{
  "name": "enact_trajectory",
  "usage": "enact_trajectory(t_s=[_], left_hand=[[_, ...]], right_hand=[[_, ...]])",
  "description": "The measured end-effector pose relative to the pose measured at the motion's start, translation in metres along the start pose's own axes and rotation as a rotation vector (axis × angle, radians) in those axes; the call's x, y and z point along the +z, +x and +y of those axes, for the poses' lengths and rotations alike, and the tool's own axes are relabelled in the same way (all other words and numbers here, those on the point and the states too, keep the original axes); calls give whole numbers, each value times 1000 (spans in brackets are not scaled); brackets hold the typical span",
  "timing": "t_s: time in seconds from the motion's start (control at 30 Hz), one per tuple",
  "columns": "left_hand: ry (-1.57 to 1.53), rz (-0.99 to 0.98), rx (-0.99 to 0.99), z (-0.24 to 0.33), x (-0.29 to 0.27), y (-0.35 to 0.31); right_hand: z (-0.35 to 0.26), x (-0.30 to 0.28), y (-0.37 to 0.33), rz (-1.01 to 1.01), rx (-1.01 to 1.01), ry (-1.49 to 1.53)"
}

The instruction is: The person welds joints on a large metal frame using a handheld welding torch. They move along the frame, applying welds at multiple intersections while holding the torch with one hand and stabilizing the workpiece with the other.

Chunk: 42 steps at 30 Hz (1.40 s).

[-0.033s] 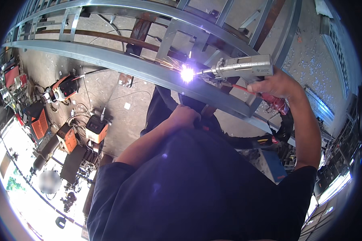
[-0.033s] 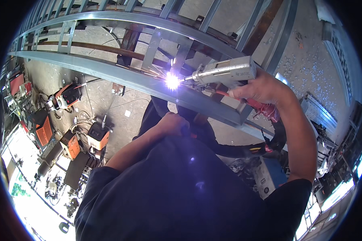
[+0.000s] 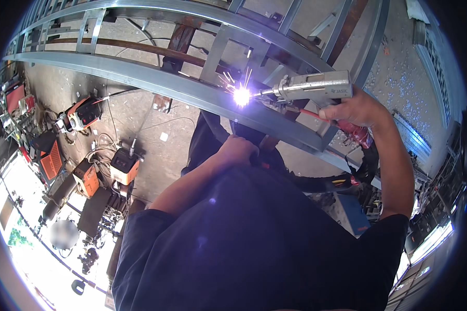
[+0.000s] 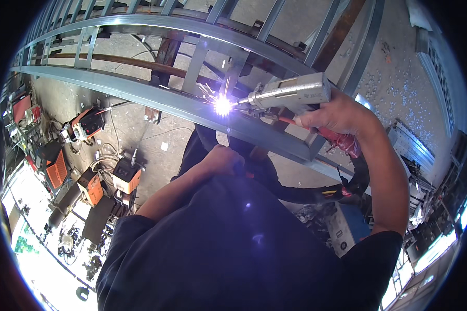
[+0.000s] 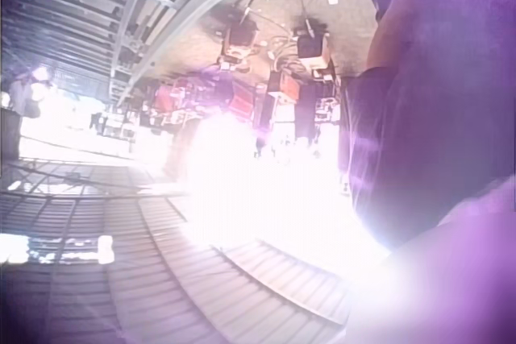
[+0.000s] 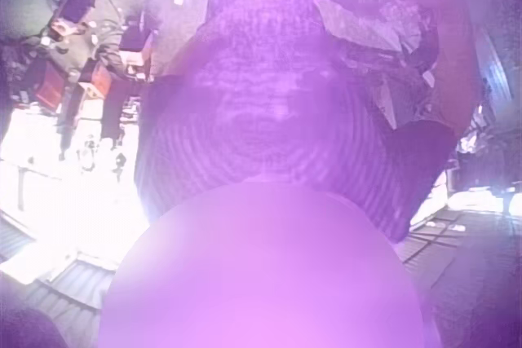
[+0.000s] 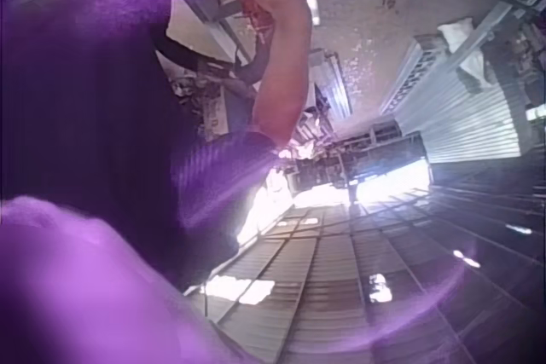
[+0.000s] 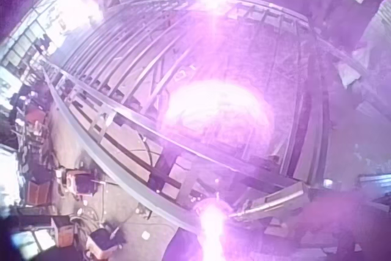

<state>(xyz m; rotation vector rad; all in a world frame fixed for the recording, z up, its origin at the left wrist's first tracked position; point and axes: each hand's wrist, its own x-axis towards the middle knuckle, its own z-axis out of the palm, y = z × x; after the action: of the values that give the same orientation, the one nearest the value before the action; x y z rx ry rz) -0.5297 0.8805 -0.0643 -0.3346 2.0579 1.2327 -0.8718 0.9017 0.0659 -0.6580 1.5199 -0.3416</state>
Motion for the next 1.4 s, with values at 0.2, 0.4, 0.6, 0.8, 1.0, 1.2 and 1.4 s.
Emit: enact_trajectory(t_s=[0.2,0.4,0.6,0.8,1.0,1.2,1.4], left_hand=[[12,14,5,-2,7,3],[-146,83,-23,-11,10,-11],[-232,262,-114,-50,-4,-75],[-374,392,-325,-100,-66,-184],[-548,727,-368,-180,-95,-309],[-676,721,-426,-248,-153,-354],[-973,660,-392,-285,-195,-348]], right_hand=[[2,-2,-1,-1,54,-66],[24,-17,-18,113,86,-214],[-16,-49,-48,201,-466,321],[-97,-85,-15,497,-525,556],[-181,-113,60,453,-554,847],[-257,-121,152,649,-611,1012],[-318,-154,236,776,-613,1100]])
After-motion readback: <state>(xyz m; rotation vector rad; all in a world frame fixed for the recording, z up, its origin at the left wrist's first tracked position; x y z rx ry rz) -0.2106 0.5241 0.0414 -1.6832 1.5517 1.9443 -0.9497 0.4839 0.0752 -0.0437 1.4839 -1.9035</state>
